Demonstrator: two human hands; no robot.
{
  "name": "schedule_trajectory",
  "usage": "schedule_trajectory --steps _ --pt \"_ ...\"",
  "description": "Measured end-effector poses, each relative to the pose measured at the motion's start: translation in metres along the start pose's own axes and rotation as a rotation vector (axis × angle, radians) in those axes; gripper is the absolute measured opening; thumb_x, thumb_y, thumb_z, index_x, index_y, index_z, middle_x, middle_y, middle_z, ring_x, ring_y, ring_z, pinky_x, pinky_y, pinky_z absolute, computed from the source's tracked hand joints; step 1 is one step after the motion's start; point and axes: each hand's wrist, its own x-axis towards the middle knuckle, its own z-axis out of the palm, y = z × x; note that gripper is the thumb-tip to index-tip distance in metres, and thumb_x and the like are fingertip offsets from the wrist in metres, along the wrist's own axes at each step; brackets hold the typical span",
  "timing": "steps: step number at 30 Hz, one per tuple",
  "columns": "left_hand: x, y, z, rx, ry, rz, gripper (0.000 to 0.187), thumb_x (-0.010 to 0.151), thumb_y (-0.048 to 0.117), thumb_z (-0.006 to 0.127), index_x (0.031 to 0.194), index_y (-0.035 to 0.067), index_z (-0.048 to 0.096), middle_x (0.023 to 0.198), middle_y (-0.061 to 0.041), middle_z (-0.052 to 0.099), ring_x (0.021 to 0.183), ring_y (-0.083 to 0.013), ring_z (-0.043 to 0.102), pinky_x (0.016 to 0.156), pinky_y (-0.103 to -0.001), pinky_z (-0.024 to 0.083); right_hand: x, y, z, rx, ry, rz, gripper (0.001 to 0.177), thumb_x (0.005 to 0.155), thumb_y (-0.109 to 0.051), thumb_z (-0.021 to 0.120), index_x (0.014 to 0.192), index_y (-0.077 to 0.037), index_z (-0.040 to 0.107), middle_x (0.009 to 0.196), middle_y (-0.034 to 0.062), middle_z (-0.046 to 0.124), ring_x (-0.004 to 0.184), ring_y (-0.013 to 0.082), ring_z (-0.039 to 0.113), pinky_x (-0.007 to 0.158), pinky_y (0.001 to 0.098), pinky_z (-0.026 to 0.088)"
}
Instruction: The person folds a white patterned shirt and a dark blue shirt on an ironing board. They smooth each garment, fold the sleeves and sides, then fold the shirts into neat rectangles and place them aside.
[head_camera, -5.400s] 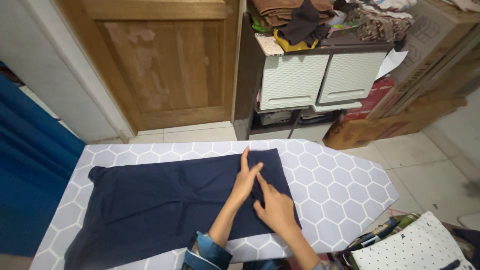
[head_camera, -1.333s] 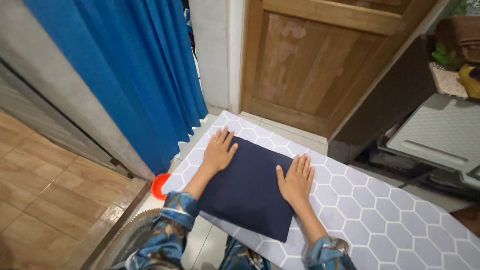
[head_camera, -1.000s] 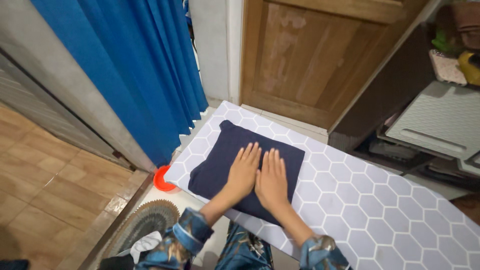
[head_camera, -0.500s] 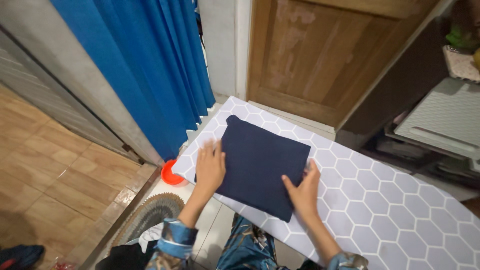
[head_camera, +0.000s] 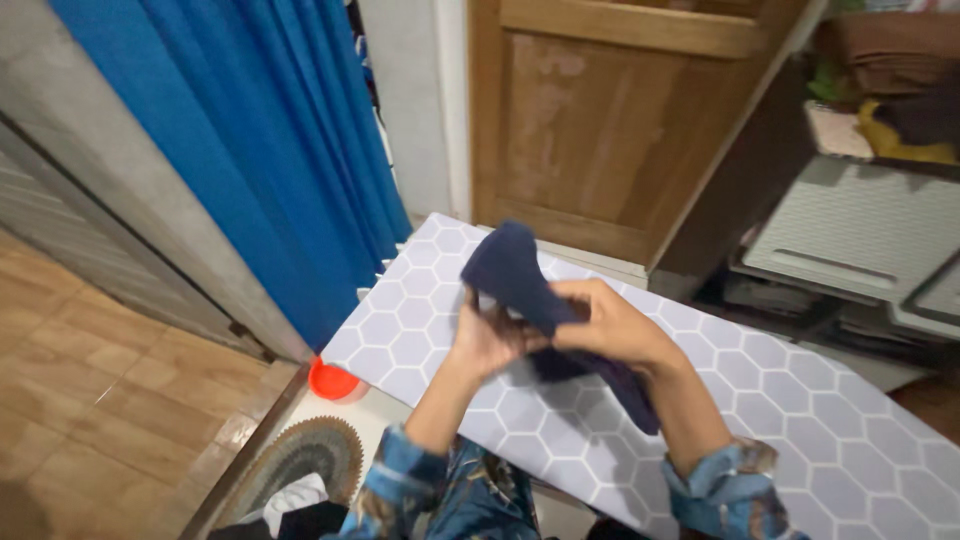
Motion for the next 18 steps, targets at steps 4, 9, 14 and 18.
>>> schedule_trajectory --steps 4,9,14,18 --pt "0.042 -0.004 -0.012 0.131 -0.177 0.449 0.084 0.092 0.074 0.034 0.147 0.012 0.043 0.135 -0.022 0.053 0.115 -0.0361 0.059 0.097 -0.050 0.049 -0.031 -0.021 0.005 -0.682 -0.115 -0.071 0.060 0.065 0.001 0.069 0.122 -0.014 0.077 0.086 0.0073 0.063 0.083 0.0229 0.062 0.076 0.0361 0.051" --pt "0.094 0.012 -0.052 -0.122 0.014 0.434 0.081 0.096 0.070 0.032 0.153 0.013 0.035 0.147 -0.021 0.045 0.131 -0.0344 0.047 0.108 -0.048 0.037 -0.053 0.024 0.041 -0.958 -0.153 -0.101 0.062 0.063 -0.001 0.071 0.121 -0.021 0.078 0.087 0.0070 0.060 0.089 0.0282 0.057 0.079 0.0422 0.046" --pt "0.095 0.062 -0.105 0.011 0.193 0.656 0.079 0.099 0.065 0.030 0.159 0.013 0.028 0.160 -0.019 0.036 0.147 -0.0327 0.034 0.119 -0.045 0.025 -0.085 0.062 0.048 -0.625 -0.432 0.066 0.058 0.074 -0.007 0.078 0.130 -0.016 0.068 0.093 0.0074 0.061 0.094 0.0249 0.056 0.089 0.0429 0.043" --pt "0.065 0.026 -0.101 1.120 0.391 1.013 0.065 0.106 0.034 0.042 0.158 -0.002 0.031 0.164 -0.024 0.039 0.153 -0.0367 0.036 0.126 -0.045 0.024 -0.077 0.080 0.030 -0.533 0.061 0.103 0.047 0.095 -0.024 0.066 0.140 -0.014 0.062 0.118 0.0124 0.065 0.115 0.0257 0.059 0.104 0.0394 0.046"
